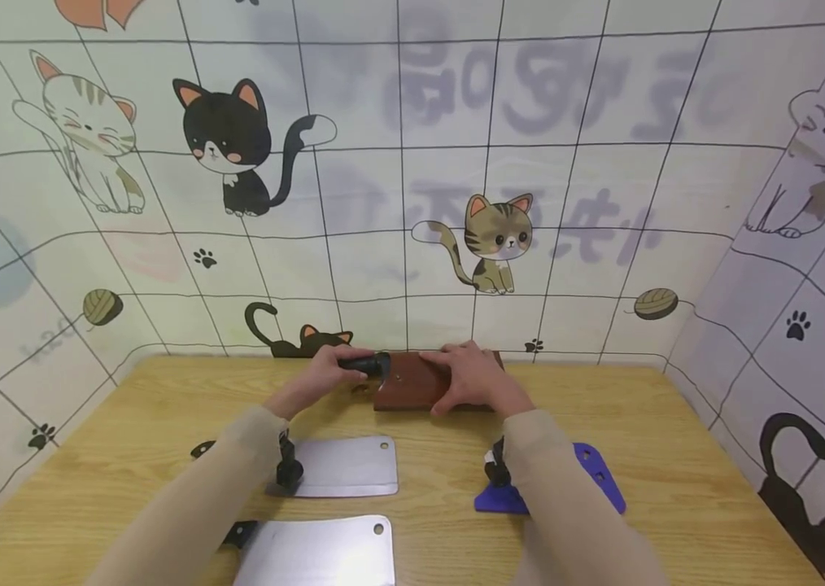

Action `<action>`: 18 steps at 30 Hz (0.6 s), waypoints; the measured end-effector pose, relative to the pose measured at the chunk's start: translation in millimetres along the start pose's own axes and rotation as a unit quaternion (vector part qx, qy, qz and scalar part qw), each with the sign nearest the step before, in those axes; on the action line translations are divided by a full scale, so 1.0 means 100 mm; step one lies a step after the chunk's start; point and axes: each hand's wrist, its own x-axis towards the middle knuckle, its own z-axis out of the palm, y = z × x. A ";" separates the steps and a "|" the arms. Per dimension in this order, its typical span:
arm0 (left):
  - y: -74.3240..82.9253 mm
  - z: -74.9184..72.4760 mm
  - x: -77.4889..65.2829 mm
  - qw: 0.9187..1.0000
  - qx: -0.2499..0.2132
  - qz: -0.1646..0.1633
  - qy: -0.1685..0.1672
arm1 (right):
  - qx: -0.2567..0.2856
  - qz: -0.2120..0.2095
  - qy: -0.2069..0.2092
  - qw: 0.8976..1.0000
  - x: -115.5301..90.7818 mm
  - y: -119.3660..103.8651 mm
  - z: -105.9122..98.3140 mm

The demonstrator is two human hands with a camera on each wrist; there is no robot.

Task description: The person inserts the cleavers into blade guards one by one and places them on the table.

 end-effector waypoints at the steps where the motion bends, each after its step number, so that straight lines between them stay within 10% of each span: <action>1: 0.00 0.02 0.01 1.000 0.007 0.000 0.003 | 0.002 0.002 0.001 1.000 -0.01 0.01 0.01; 13: 0.02 0.03 -0.01 0.994 0.100 -0.008 -0.031 | 0.041 0.011 -0.032 0.999 0.00 0.02 0.17; 18: 0.12 -0.16 -0.17 0.983 0.176 0.041 -0.032 | 0.056 0.006 -0.037 0.998 -0.12 0.08 0.09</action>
